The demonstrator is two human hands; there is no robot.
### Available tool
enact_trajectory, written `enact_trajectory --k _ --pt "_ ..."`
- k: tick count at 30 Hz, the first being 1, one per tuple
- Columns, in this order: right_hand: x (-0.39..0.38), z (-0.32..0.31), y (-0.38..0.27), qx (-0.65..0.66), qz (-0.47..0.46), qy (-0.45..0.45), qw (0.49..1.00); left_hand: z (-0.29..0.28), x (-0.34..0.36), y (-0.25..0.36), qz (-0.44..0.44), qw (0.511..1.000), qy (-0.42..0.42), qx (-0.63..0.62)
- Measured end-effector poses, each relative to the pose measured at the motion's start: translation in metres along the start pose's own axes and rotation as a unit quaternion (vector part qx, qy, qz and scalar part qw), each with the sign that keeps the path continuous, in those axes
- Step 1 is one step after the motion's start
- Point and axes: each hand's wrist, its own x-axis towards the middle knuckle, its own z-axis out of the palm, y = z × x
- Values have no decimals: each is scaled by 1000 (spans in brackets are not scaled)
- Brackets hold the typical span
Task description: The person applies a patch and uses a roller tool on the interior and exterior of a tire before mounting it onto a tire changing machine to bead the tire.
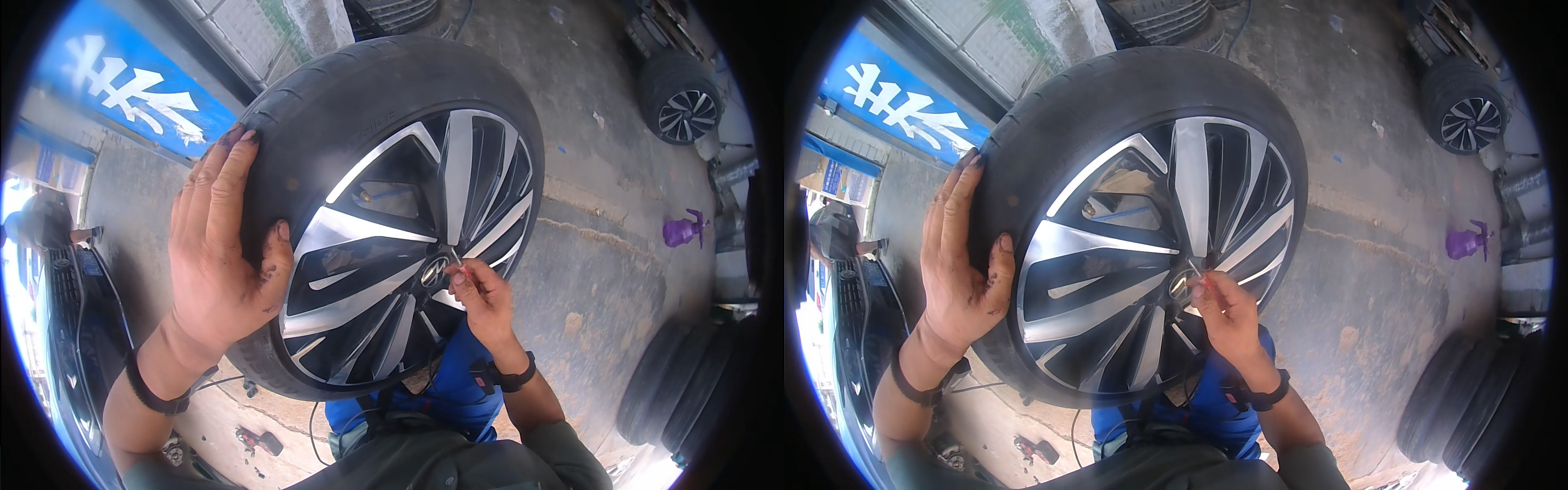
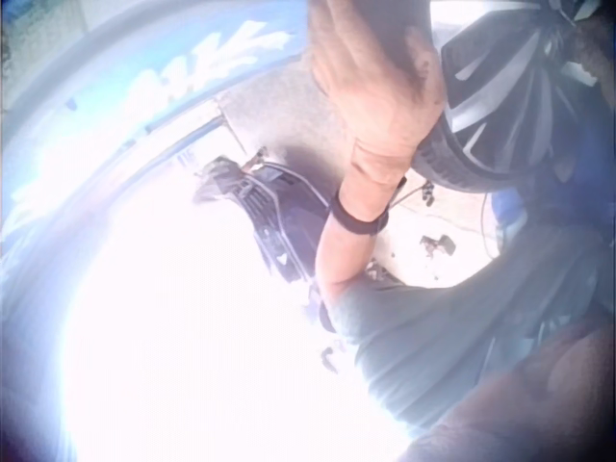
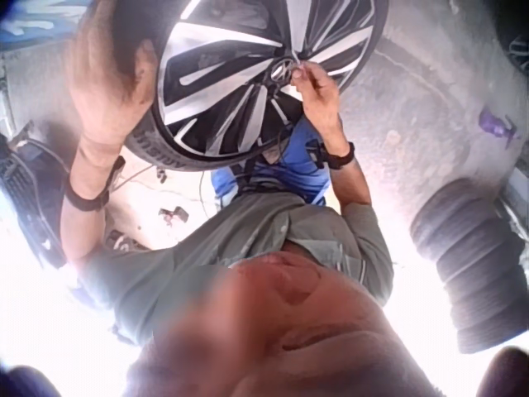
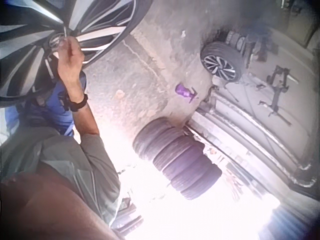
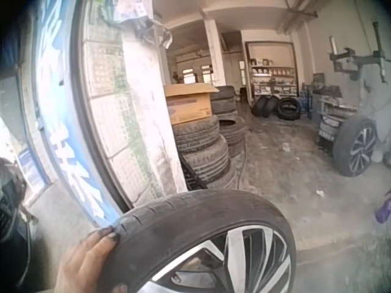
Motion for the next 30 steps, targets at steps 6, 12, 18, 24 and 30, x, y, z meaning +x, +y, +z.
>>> enact_trajectory --k 6,12,18,24,30 --pt "-3 8 0 24 -7 -2 1000 2 0 -1 -5 1000 -4 -10" --pt "-14 13 -2 0 -5 -26 1000 -2 -4 -1 5 1000 18 6" --pt "-30 21 -6 -9 -10 -55 998 -3 -6 -4 4 1000 20 22" --pt "-47 -8 24 -118 -57 -18 991 27 -2 8 15 999 30 -24" --pt "-62 -15 56 -239 -77 49 967 30 -17 -19 7 1000 16 21"
